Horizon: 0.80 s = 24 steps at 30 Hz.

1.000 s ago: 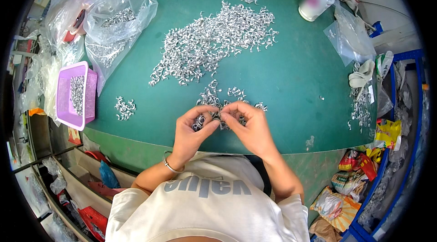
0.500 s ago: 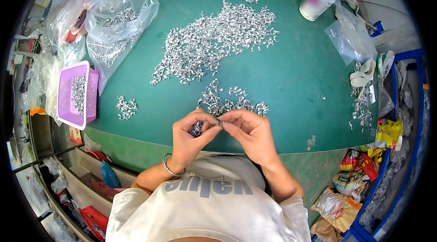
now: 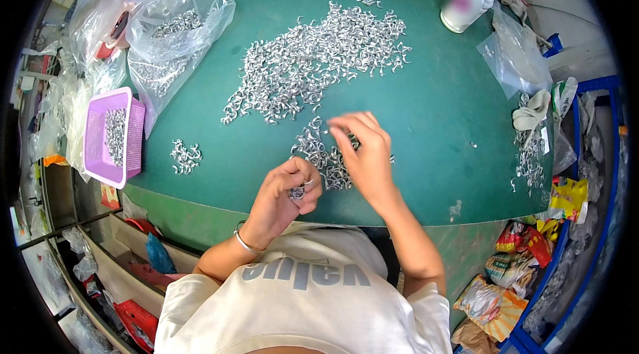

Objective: The person sorts small silver-colored metal components by hand on a green work surface, moving some into a pink container and others into a pile.

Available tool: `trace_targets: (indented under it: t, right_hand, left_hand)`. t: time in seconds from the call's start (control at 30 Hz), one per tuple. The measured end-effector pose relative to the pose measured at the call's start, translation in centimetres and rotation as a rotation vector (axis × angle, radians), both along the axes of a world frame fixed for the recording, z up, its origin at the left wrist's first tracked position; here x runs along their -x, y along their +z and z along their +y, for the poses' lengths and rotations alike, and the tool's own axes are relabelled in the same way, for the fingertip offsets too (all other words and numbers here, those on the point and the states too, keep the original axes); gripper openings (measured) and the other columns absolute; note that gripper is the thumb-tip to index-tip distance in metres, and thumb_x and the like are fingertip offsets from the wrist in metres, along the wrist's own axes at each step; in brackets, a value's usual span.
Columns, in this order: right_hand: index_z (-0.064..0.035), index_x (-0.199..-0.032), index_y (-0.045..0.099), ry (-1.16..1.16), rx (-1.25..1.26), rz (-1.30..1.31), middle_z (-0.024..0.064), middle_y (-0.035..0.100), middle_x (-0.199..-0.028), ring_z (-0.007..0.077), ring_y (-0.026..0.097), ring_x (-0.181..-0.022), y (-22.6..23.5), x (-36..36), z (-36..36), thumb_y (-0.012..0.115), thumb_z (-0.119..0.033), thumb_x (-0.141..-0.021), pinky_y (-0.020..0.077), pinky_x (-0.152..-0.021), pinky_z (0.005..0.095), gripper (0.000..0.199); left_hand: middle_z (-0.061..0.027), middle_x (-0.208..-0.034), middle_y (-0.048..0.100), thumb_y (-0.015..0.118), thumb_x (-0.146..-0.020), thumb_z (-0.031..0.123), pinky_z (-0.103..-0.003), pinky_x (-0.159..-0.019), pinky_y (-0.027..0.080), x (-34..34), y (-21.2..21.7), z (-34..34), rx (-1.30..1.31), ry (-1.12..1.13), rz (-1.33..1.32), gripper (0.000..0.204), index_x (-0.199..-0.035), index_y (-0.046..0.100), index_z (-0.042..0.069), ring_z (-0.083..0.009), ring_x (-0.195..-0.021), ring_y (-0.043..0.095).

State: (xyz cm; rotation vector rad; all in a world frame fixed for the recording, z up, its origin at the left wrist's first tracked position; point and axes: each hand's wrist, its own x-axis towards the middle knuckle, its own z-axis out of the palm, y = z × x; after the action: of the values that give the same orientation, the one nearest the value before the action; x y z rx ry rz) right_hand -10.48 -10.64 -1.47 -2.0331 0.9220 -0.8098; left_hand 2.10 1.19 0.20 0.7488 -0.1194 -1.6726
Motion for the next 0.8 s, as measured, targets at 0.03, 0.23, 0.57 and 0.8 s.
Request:
trace_targets:
  t: [0.03, 0.23, 0.57, 0.8]
  right_hand:
    - [-0.004, -0.093, 0.065, 0.008, 0.102, 0.016, 0.008, 0.061, -0.086, 0.0232, 0.055, -0.078, -0.9, -1.0, -1.0, 0.061, 0.003, -0.075, 0.0432, -0.067, 0.0327, 0.02]
    - [-0.0036, -0.085, 0.063, 0.046, 0.315, 0.282, 0.0075, 0.056, -0.083, 0.0261, 0.05, -0.089, -3.3, -3.8, -2.8, 0.061, 0.002, -0.072, 0.0394, -0.076, 0.0374, 0.014]
    - [-0.0017, -0.08, 0.063, 0.081, -0.179, 0.026, 0.0078, 0.06, -0.07, 0.0184, 0.055, -0.063, 0.5, -1.3, 0.5, 0.064, 0.001, -0.073, 0.0413, -0.055, 0.0282, 0.008]
    - [-0.0016, -0.083, 0.065, 0.118, -0.439, -0.048, 0.0045, 0.06, -0.071, 0.0108, 0.05, -0.062, 1.1, 0.3, 3.3, 0.067, 0.002, -0.073, 0.0398, -0.056, 0.0229, 0.011]
  left_hand:
    - [-0.0055, -0.077, 0.045, 0.048, -0.086, 0.015, -0.023, -0.051, 0.034, -0.1, 0.1, 0.0, 0.012, -0.011, 0.057, 0.012, -0.079, 0.047, 0.004, -0.0125, -0.064, 0.043]
    - [-0.0046, -0.075, 0.046, 0.047, -0.089, 0.015, -0.022, -0.052, 0.034, 0.2, -0.1, -0.2, -0.018, 0.04, -0.133, 0.014, -0.085, 0.051, 0.003, -0.0119, -0.063, 0.042]
    - [0.0043, -0.069, 0.043, 0.058, -0.087, 0.008, -0.018, -0.05, 0.031, 0.0, -1.9, 0.2, -0.077, 0.17, -0.415, 0.016, -0.102, 0.059, 0.002, -0.0043, -0.063, 0.039]
    - [0.0033, -0.072, 0.051, 0.066, -0.079, 0.002, -0.019, -0.062, 0.038, -0.2, -1.6, 0.4, 0.065, 0.192, -0.871, 0.006, -0.084, 0.065, 0.0, -0.0039, -0.067, 0.043]
